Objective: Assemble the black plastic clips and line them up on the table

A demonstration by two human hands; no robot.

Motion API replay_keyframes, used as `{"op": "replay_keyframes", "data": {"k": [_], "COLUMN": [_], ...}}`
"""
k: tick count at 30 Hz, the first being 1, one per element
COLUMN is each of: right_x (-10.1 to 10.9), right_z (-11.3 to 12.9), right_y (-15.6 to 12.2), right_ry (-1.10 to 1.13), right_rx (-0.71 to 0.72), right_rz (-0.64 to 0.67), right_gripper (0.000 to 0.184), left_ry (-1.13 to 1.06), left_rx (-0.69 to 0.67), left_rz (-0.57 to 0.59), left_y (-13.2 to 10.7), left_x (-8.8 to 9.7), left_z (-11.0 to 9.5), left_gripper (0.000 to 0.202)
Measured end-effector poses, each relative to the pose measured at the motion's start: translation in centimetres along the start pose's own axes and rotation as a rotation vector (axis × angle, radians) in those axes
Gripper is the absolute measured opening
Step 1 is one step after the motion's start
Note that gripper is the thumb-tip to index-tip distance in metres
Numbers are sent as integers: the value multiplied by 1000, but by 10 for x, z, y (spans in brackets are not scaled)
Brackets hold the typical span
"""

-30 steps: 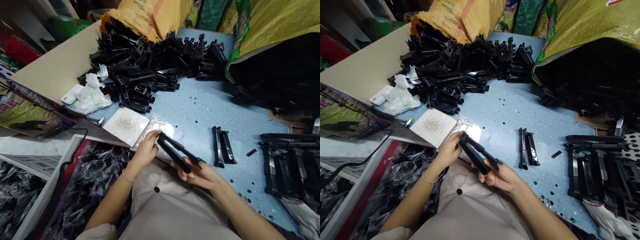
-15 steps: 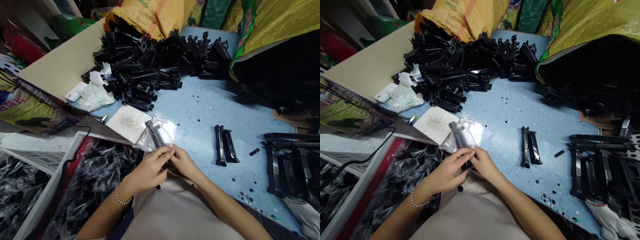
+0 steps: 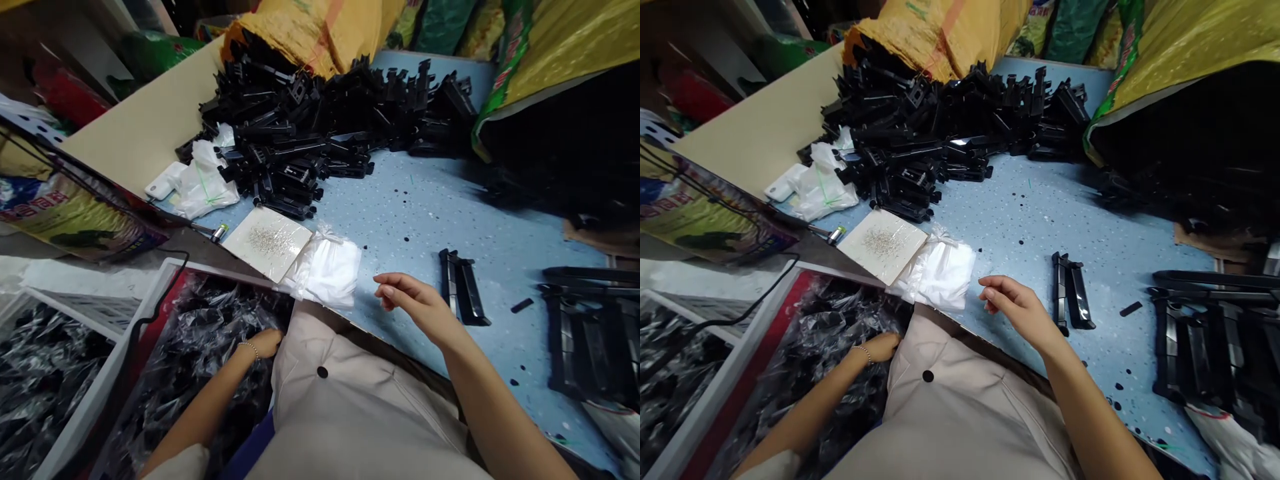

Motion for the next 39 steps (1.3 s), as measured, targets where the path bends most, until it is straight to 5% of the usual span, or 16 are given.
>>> {"op": "replay_keyframes", "data": {"k": [3, 6, 8, 10, 13, 16, 18, 21, 25, 29, 34, 39], "right_x": [41, 89, 108, 115, 114, 118, 122, 112, 60, 1, -43, -37], "right_z": [2, -3, -13, -26, -40, -50, -56, -58, -42, -22, -30, -33], "right_y": [-9, -25, -34, -38, -38, -40, -43, -44, -26, 11, 57, 54], "right_ry": [-334, -913, -1228, -1347, -1331, -1249, -1083, -525, 287, 751, 897, 703], "right_rx": [45, -14, -113, -167, -162, -204, -229, -194, -128, -55, -52, -5], "right_rz": [-175, -423, -461, -408, -324, -307, -325, -333, -286, -183, -150, -276], "right_gripper": [37, 43, 51, 55, 58, 56, 46, 36, 31, 26, 31, 27], "left_ry": [59, 67, 14, -90, -110, 80, 80, -220, -589, -516, -459, 11], "left_rx": [4, -46, -135, -259, -306, -204, -200, -266, -264, -289, -286, -419], "left_rz": [72, 80, 50, -110, -597, -785, -737, -621, -530, -507, -630, -813], "left_y": [7, -3, -10, -12, 0, 23, 34, 39, 37, 41, 34, 8], "left_x": [-13, 2, 20, 41, 69, 74, 74, 81, 91, 92, 91, 97], "left_z": [4, -5, -31, -73, -138, -175, -177, -160, -142, -147, -145, -144], "left_gripper": [6, 8, 9, 17, 22, 20, 9, 15, 20, 20, 7, 33]}}
Point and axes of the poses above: each hand's wrist, its own y-axis towards the middle knuckle, its own x-axis out of the back of the hand, z = x × y, the point moved 4 cm from there along y, towards the middle knuckle, and after that the axes turned 3 degrees about x, right-handed, at the moved point
